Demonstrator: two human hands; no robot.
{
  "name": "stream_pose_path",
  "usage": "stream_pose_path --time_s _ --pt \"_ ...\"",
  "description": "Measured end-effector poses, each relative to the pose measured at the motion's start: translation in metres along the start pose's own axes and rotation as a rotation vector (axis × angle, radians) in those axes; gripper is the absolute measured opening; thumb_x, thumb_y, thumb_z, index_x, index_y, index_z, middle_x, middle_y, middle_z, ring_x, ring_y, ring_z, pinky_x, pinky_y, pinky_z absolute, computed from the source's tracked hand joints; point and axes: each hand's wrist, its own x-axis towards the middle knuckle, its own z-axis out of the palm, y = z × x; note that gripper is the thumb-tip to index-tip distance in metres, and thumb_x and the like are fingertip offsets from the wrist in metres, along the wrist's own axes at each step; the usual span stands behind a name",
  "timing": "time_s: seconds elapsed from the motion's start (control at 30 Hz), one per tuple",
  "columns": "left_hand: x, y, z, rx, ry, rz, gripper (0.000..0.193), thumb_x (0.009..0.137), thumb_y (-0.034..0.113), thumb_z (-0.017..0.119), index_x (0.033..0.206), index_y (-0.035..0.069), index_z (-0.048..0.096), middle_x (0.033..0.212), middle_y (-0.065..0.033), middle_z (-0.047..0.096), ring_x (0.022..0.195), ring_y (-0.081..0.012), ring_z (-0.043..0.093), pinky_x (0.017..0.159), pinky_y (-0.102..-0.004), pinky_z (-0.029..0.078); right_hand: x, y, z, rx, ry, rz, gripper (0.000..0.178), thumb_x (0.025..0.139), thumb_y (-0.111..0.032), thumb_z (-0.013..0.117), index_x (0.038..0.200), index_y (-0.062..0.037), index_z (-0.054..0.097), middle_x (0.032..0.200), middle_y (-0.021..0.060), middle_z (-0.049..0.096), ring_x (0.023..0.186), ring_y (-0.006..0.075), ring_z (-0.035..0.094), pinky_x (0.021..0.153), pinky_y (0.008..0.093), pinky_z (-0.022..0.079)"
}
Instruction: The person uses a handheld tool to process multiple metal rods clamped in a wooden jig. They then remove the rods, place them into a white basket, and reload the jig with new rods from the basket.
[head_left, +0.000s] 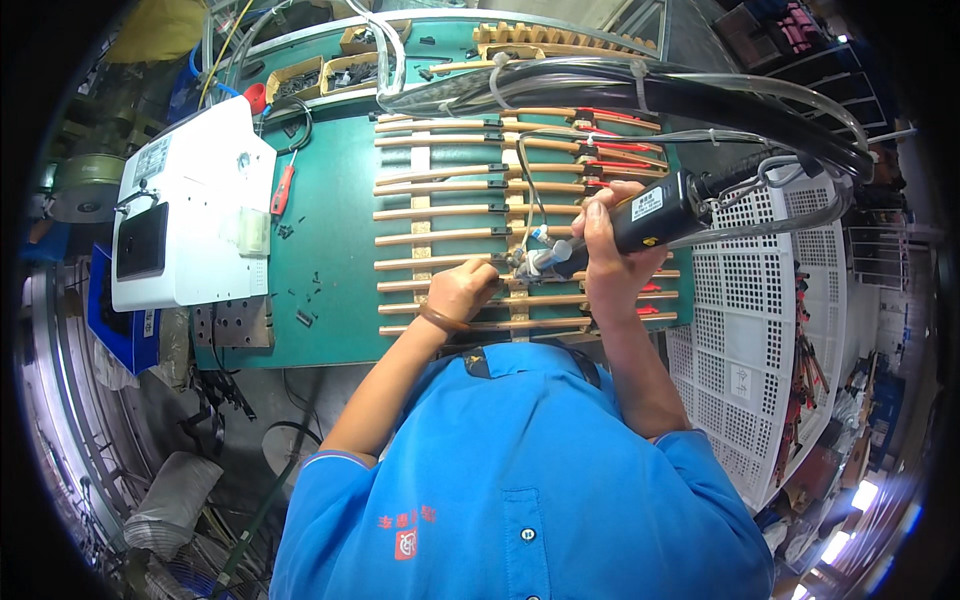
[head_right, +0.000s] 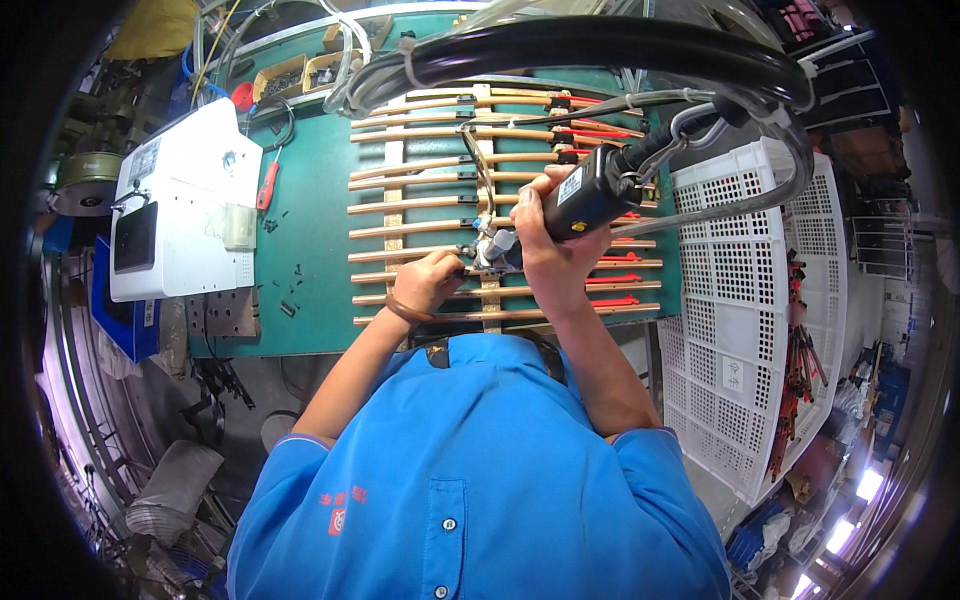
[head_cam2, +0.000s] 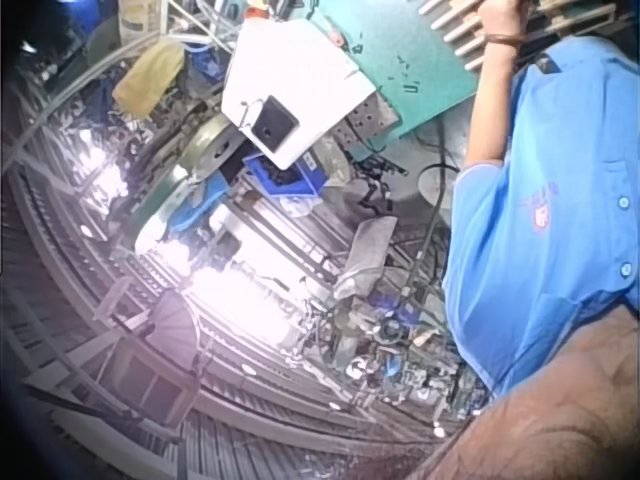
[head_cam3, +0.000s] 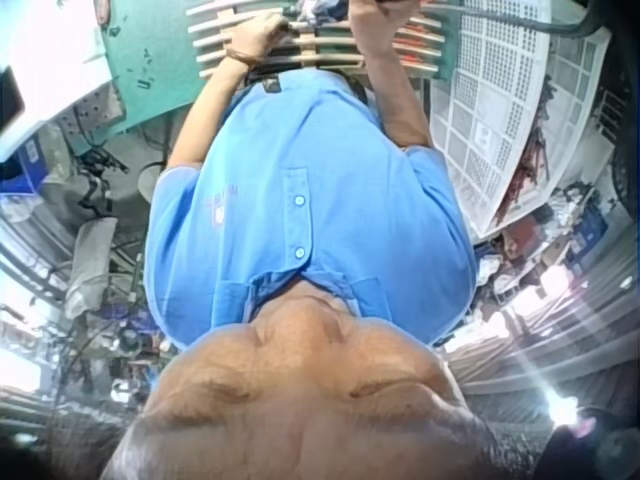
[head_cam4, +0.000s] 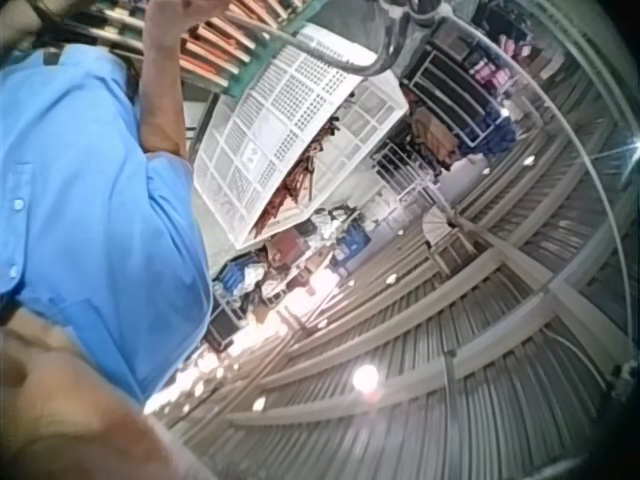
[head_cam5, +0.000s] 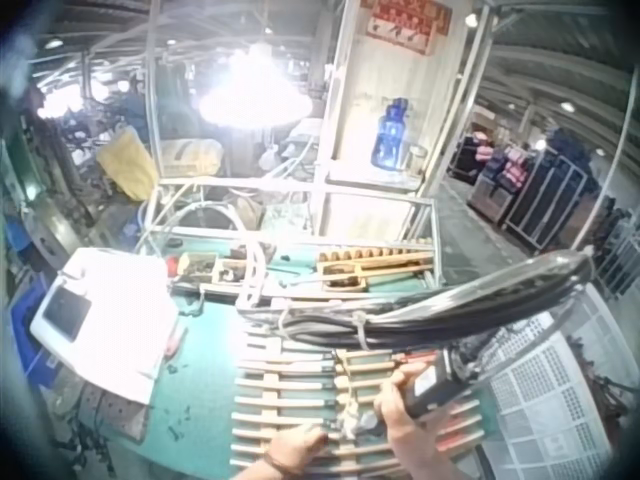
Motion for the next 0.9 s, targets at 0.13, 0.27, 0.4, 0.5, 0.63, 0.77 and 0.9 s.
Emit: stream_pose_path --time_s 0.13,0.27,0.4,0.5,0.63,0.77,0.9 --pt "0.005 -0.004 0.012 0.159 -0.012 0.094 0.019 0.068 0.017 0.073 0.082 0.01 0.062 0.082 -0.0071 0.056 0.077 -0.0246 0.058 0.066 -0.0357 0.048 -0.002 0.002 0.006 -0.016 0.012 -0.023 0.03 0.083 0.011 0.053 0.11 -0.0008 0.048 0.084 0.0061 0.056 0.066 0.0104 0.055 0.062 0.0253 0.05" --pt "0.004 -0.006 0.02 0.136 0.013 0.107 0.018 0.067 0.017 0.073 0.082 0.011 0.065 0.081 -0.0054 0.054 0.078 -0.0244 0.055 0.067 -0.036 0.047 -0.004 0.012 0.002 -0.003 -0.008 -0.026 0.036 0.081 0.015 0.055 0.112 -0.0022 0.048 0.091 0.0055 0.055 0.075 0.0083 0.055 0.065 0.0232 0.05" --pt "0.003 -0.006 0.024 0.104 0.024 0.097 0.017 0.068 0.016 0.072 0.083 0.011 0.065 0.082 -0.0048 0.054 0.078 -0.0241 0.055 0.066 -0.0363 0.047 -0.008 0.022 0.0 -0.026 -0.014 -0.058 0.04 0.08 0.016 0.057 0.113 -0.0026 0.048 0.095 0.0052 0.054 0.079 0.0072 0.054 0.068 0.0215 0.05" --pt "0.002 -0.007 0.025 0.12 0.028 0.094 0.016 0.069 0.015 0.071 0.083 0.011 0.065 0.083 -0.0048 0.055 0.08 -0.024 0.056 0.066 -0.0357 0.047 -0.01 0.029 -0.003 0.004 -0.019 -0.067 0.039 0.08 0.016 0.057 0.113 -0.0023 0.048 0.096 0.0055 0.054 0.08 0.0074 0.054 0.069 0.021 0.05" --pt "0.003 -0.005 0.024 0.129 0.032 0.092 0.015 0.07 0.016 0.071 0.083 0.012 0.065 0.083 -0.0049 0.055 0.08 -0.0239 0.056 0.067 -0.0358 0.047 -0.01 0.028 -0.001 0.031 -0.015 -0.061 0.038 0.08 0.016 0.057 0.112 -0.0022 0.048 0.096 0.0055 0.053 0.08 0.0074 0.053 0.069 0.0218 0.049" --pt "0.005 -0.002 0.021 0.142 0.033 0.092 0.014 0.07 0.016 0.071 0.081 0.011 0.065 0.083 -0.005 0.055 0.08 -0.024 0.056 0.068 -0.036 0.047 -0.011 0.026 -0.001 0.006 -0.009 -0.079 0.038 0.08 0.016 0.056 0.112 -0.0019 0.047 0.095 0.0055 0.053 0.079 0.007 0.053 0.069 0.0223 0.049" --pt "0.005 0.0 0.021 0.167 0.027 0.068 0.013 0.069 0.017 0.071 0.079 0.011 0.064 0.084 -0.005 0.055 0.081 -0.0243 0.056 0.069 -0.0363 0.046 -0.011 0.027 -0.001 -0.077 -0.009 -0.118 0.032 0.082 0.014 0.053 0.11 -0.002 0.047 0.088 0.0059 0.054 0.07 0.0103 0.054 0.063 0.0254 0.051"
